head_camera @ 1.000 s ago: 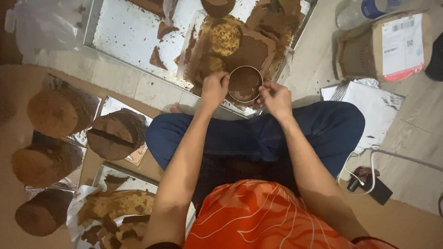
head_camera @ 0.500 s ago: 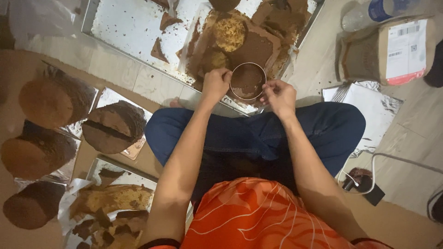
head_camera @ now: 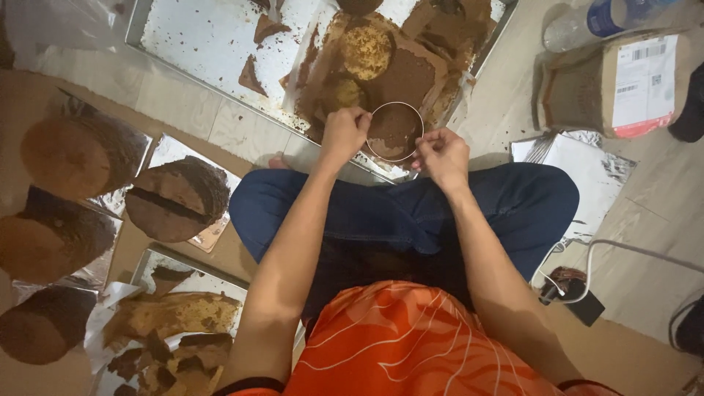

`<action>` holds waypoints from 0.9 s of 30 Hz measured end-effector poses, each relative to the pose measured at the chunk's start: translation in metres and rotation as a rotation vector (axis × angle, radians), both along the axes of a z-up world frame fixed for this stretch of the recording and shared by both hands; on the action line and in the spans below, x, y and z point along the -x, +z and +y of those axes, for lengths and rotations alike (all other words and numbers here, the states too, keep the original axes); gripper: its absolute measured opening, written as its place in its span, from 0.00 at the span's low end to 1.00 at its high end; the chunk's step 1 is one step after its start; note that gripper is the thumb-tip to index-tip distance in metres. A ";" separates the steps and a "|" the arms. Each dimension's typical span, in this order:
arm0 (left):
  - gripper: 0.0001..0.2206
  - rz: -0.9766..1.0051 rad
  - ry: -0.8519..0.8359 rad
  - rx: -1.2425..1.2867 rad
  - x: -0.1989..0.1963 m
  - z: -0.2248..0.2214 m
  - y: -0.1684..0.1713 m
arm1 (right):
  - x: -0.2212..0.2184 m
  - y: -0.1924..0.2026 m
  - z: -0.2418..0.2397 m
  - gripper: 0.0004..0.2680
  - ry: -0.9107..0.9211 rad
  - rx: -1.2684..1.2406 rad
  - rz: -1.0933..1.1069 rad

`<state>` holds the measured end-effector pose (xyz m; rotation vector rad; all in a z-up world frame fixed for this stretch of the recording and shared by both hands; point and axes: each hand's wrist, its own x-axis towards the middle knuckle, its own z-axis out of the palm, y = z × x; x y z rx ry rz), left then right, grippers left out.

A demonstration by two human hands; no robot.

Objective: Using a circular metal mold to cut uniform pieces from a sheet of cake and arranging them.

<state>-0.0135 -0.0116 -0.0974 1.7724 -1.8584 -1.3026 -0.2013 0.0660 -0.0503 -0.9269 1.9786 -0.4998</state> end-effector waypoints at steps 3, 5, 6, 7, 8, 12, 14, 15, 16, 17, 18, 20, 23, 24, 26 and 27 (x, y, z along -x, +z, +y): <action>0.11 0.015 -0.021 0.008 -0.001 0.000 -0.009 | -0.001 0.002 0.002 0.06 0.012 0.003 0.016; 0.11 0.015 -0.020 -0.002 -0.001 0.000 -0.005 | -0.001 -0.004 0.004 0.06 0.002 0.009 -0.002; 0.11 0.016 -0.020 -0.008 0.000 -0.001 -0.003 | 0.000 -0.007 0.004 0.06 -0.009 0.018 -0.020; 0.11 0.017 -0.022 -0.007 0.000 -0.001 -0.006 | 0.001 -0.008 0.004 0.06 -0.010 0.019 -0.018; 0.12 0.023 -0.013 -0.017 0.000 0.000 -0.008 | 0.001 -0.009 0.004 0.06 -0.008 0.021 -0.010; 0.12 0.045 -0.018 -0.011 -0.002 0.000 -0.008 | -0.002 -0.005 0.002 0.06 0.007 0.021 0.021; 0.11 0.045 -0.018 -0.011 -0.002 0.000 -0.015 | -0.003 -0.004 0.003 0.05 0.000 0.026 0.016; 0.11 0.044 -0.019 -0.010 -0.002 -0.001 -0.018 | -0.003 -0.004 0.003 0.05 -0.006 0.032 0.011; 0.11 0.044 -0.020 -0.012 -0.002 0.000 -0.013 | -0.002 -0.006 0.004 0.05 -0.006 0.030 0.011; 0.11 0.042 -0.020 -0.008 -0.002 0.001 -0.007 | -0.001 -0.008 0.004 0.05 -0.009 0.032 0.001; 0.10 0.041 -0.019 -0.002 -0.002 0.001 -0.001 | 0.000 -0.010 0.003 0.05 -0.010 0.035 -0.009; 0.11 0.026 -0.020 -0.012 -0.003 0.001 -0.005 | -0.001 -0.006 0.003 0.05 0.006 0.036 0.010; 0.11 -0.016 -0.032 -0.032 -0.004 0.000 -0.003 | -0.005 0.002 0.001 0.05 0.021 0.037 0.043; 0.11 -0.042 -0.043 -0.042 -0.005 0.000 -0.001 | -0.007 0.006 0.000 0.05 0.020 0.037 0.056; 0.11 -0.093 -0.064 -0.029 -0.002 -0.002 0.007 | -0.003 0.006 -0.002 0.06 0.088 0.040 0.124; 0.11 -0.143 -0.085 -0.015 -0.001 -0.003 0.011 | -0.001 0.007 -0.003 0.06 0.157 0.043 0.192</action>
